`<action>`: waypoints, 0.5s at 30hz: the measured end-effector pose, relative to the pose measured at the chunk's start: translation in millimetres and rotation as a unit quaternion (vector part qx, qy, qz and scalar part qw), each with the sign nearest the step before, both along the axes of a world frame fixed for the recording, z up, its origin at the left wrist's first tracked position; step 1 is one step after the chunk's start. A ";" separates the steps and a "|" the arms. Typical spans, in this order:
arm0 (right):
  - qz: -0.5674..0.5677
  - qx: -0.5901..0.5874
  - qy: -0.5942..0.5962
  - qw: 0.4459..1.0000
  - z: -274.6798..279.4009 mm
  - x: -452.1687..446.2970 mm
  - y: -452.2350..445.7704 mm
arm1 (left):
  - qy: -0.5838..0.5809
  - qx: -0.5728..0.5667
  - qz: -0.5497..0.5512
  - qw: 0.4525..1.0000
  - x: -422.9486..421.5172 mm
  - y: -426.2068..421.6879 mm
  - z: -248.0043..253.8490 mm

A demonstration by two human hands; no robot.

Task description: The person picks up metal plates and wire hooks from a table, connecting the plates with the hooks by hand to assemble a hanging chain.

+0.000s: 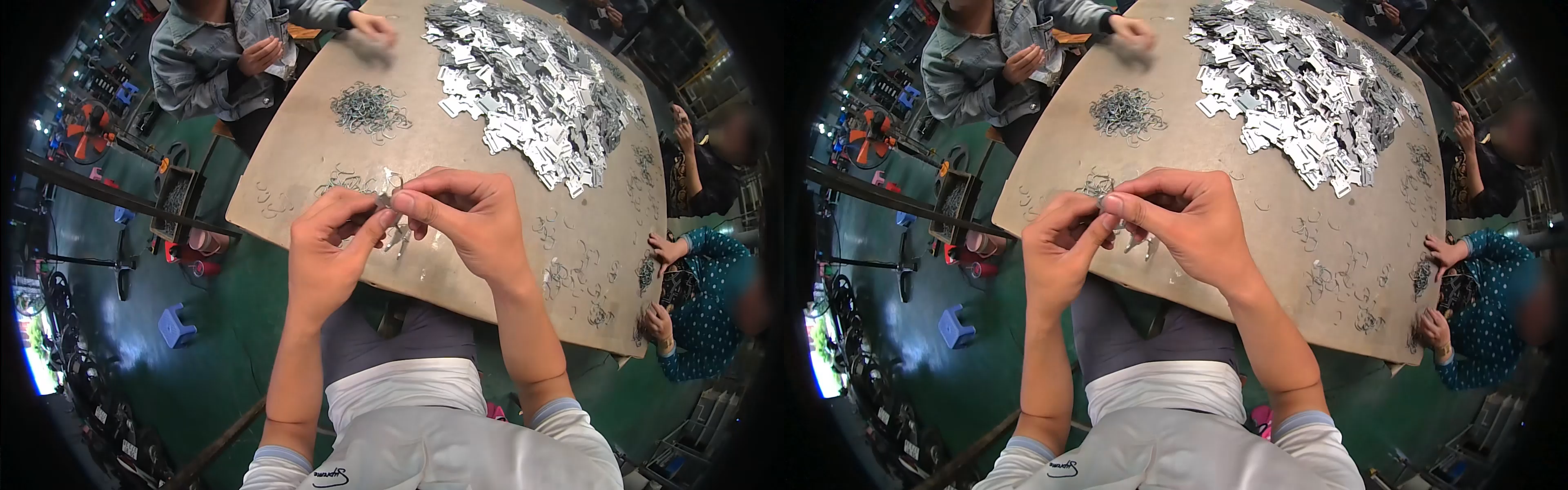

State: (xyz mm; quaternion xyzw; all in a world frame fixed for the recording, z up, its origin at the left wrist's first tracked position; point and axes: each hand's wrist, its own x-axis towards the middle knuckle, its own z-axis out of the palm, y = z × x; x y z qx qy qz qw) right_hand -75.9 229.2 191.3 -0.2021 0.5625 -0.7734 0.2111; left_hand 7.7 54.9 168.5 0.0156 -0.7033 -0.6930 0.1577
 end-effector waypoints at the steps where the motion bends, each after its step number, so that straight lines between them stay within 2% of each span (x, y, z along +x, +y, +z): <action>1: -0.009 0.016 0.002 1.000 0.9 1.6 -0.4 | 0.006 -0.010 -0.001 1.000 -1.0 2.3 0.2; 4: -0.034 0.030 -0.005 0.999 2.0 6.2 4.1 | 0.029 -0.062 0.000 0.998 -5.2 7.4 -2.0; 13: -0.086 0.080 -0.006 0.993 17.5 10.5 28.0 | 0.055 -0.104 -0.007 0.993 -11.3 26.2 -3.8; 15: -0.080 0.087 -0.021 0.993 17.7 9.6 33.0 | 0.069 -0.151 -0.005 0.986 -12.5 30.4 0.1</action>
